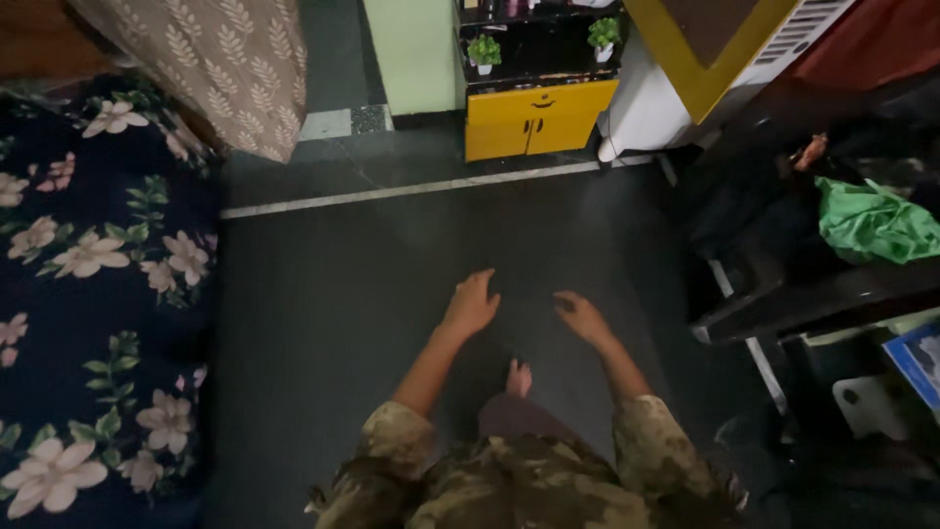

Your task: The person organizes various personal care products on shelves, moves items between different levels, and wipes a shelf surface with a cloth.

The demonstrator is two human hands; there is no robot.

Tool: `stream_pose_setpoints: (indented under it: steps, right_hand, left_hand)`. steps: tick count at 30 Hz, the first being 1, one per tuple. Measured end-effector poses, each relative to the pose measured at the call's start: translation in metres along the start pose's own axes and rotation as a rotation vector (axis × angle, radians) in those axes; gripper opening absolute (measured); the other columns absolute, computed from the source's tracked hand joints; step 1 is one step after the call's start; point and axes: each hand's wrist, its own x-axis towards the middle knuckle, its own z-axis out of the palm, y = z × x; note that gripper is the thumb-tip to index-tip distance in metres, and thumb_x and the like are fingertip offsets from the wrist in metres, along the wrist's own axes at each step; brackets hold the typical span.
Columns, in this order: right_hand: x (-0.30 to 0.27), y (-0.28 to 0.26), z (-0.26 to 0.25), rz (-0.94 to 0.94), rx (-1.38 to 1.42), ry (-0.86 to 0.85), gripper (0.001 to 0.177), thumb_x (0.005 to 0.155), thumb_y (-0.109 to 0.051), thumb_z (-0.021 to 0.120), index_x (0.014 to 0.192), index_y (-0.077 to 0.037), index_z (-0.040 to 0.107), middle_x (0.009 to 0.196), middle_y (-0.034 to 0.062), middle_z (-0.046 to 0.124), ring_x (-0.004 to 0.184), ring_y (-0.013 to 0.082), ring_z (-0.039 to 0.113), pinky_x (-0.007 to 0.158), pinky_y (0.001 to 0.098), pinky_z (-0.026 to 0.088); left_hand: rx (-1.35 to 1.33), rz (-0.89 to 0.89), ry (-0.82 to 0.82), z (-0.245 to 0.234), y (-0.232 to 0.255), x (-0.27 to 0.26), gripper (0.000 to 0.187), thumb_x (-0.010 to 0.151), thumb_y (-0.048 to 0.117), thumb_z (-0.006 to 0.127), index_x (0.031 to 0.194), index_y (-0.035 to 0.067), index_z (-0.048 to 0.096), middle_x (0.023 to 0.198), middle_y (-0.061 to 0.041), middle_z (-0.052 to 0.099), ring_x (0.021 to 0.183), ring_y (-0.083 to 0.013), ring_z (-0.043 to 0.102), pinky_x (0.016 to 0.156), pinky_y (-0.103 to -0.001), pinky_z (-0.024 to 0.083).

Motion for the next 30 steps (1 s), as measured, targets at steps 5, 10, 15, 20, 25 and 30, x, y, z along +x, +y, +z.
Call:
stream_pose_setpoints:
  steps: [5,10,15,20,25,30]
  right_hand:
    - [-0.051,-0.010,0.015,-0.083,0.087,-0.033,0.046,0.095,-0.018,0.066,0.139,-0.004,0.061,0.135,0.0200,0.066,0.127,0.0313,0.064,0.107,0.0400,0.050]
    - [-0.084,-0.019,0.029,-0.162,0.064,-0.065,0.046,0.094,-0.019,0.067,0.138,-0.003,0.061,0.135,0.0176,0.067,0.125,0.0294,0.065,0.106,0.0393,0.050]
    - [-0.132,-0.016,0.046,-0.163,0.075,-0.067,0.045,0.094,-0.020,0.066,0.136,-0.004,0.063,0.132,0.0168,0.070,0.123,0.0275,0.067,0.105,0.0376,0.052]
    - [-0.196,0.001,0.057,-0.195,0.165,-0.097,0.044,0.094,-0.019,0.067,0.135,-0.003,0.063,0.130,0.0175,0.071,0.122,0.0276,0.068,0.104,0.0369,0.053]
    - [-0.278,0.028,0.067,-0.091,-0.037,-0.074,0.042,0.096,-0.018,0.066,0.136,-0.006,0.063,0.134,0.0175,0.067,0.125,0.0301,0.064,0.105,0.0397,0.050]
    - [-0.354,0.037,0.082,-0.138,-0.155,0.011,0.047,0.089,-0.020,0.071,0.135,-0.010,0.065,0.133,0.0164,0.067,0.123,0.0321,0.066,0.105,0.0423,0.051]
  left_hand:
    - [-0.036,-0.035,-0.055,-0.017,0.023,-0.072,0.060,0.091,0.023,0.069,0.143,0.002,0.050,0.142,-0.024,0.056,0.132,-0.0435,0.052,0.111,-0.049,0.042]
    - [-0.063,-0.061,-0.061,-0.022,0.042,-0.125,0.061,0.092,0.024,0.068,0.145,0.002,0.048,0.144,-0.024,0.054,0.133,-0.0435,0.052,0.112,-0.048,0.042]
    - [-0.065,-0.077,-0.068,-0.018,0.056,-0.176,0.059,0.092,0.023,0.068,0.144,0.001,0.049,0.145,-0.024,0.055,0.135,-0.0421,0.052,0.114,-0.048,0.040]
    - [-0.058,-0.104,-0.066,-0.005,0.077,-0.241,0.060,0.091,0.022,0.069,0.143,0.000,0.050,0.143,-0.026,0.055,0.134,-0.0423,0.052,0.114,-0.048,0.041]
    - [-0.052,-0.116,-0.034,0.016,0.099,-0.330,0.060,0.091,0.022,0.069,0.144,0.001,0.050,0.142,-0.025,0.056,0.132,-0.0428,0.053,0.111,-0.048,0.042]
    - [0.037,-0.187,-0.030,0.022,0.118,-0.416,0.062,0.089,0.023,0.071,0.144,0.005,0.049,0.142,-0.024,0.054,0.130,-0.0453,0.051,0.108,-0.050,0.044]
